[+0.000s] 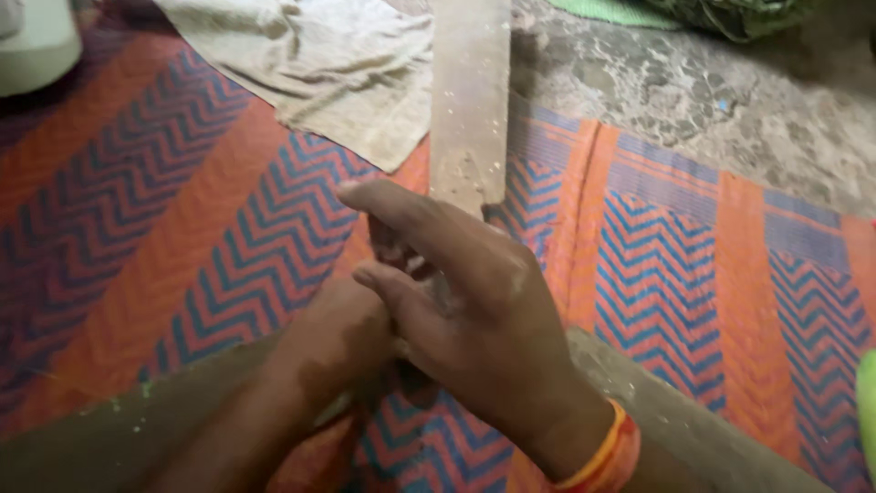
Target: The person uses a screwdriver to tighten screws on the central hub of a ceiling fan. They rotate the fan to access different screws and continue tightening them throughout the clip.
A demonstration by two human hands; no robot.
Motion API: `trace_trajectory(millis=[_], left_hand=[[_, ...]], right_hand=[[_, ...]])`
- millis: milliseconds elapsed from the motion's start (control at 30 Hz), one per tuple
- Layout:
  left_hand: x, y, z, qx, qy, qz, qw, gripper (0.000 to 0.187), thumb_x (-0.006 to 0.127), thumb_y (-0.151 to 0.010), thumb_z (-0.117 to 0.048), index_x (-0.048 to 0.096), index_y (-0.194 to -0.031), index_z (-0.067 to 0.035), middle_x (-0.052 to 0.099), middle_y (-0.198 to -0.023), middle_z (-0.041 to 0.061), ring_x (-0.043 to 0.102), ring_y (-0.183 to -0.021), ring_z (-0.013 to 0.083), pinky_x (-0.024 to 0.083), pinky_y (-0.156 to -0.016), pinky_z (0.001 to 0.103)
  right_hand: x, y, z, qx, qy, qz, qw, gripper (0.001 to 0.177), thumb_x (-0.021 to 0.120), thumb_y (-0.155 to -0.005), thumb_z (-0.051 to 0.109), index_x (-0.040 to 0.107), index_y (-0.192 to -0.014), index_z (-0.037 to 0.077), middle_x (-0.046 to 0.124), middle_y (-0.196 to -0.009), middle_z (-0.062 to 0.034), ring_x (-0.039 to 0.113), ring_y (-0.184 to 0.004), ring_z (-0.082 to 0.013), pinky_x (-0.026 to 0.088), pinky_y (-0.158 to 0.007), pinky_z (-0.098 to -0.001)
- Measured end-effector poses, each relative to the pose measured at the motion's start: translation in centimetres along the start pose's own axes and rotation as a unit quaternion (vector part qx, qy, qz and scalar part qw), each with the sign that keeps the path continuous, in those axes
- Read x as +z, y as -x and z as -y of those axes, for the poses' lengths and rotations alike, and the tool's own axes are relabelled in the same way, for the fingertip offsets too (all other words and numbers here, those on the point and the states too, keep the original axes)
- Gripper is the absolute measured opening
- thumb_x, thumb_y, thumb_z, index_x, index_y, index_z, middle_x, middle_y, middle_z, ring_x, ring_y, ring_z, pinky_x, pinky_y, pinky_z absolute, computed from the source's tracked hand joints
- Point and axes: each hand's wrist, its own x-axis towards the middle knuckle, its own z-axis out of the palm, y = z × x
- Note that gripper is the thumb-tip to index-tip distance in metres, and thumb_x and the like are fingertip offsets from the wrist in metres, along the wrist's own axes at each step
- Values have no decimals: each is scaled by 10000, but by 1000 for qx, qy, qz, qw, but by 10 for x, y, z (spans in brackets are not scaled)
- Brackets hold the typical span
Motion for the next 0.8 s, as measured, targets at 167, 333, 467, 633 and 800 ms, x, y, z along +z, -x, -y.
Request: trace_trajectory(millis=[167,333,467,633,800], left_hand=[[8,-12,17,11,16,25,1000,601,712,-777,-256,539,-1333,-106,606,-1272,142,643,-1121,308,542,-839,416],[5,-7,17,14,9,45,999,671,710,-798,-260,474,-1407,-108,522,-1383,162,591,-1200,332,529,-872,433],[4,-8,12,32,-43,24,998,729,709,-814,-263,422,-1466,-109,454,-1471,179,550,-1263,351,519,-899,446],[6,-12,23,43,-93,4,995,867,789,-725,-274,421,-1499,-142,462,-1484,145,493,-1346,337,469,-1008,443],[13,-18,38,127,36,-44,990,776,778,-780,-214,397,-1436,-55,471,-1391,162,489,-1327,276,441,-1056,419]], right_hand=[[-4,2,2,19,-30,36,999,512,668,-918,-7,577,-1400,138,716,-1058,-53,752,-951,-166,613,-868,-297],[0,2,2,42,-12,23,999,463,750,-900,59,618,-1333,155,726,-1001,-48,735,-887,-166,604,-819,-293],[-2,3,0,37,-45,18,998,393,724,-893,16,638,-1258,132,724,-978,-58,730,-888,-159,605,-818,-293],[-5,4,-3,36,-52,30,998,425,728,-927,14,648,-1327,133,755,-1054,-53,762,-955,-138,632,-894,-282],[-4,5,-4,9,-50,13,999,347,705,-978,99,631,-1315,127,751,-1144,-50,747,-992,-137,598,-889,-279]])
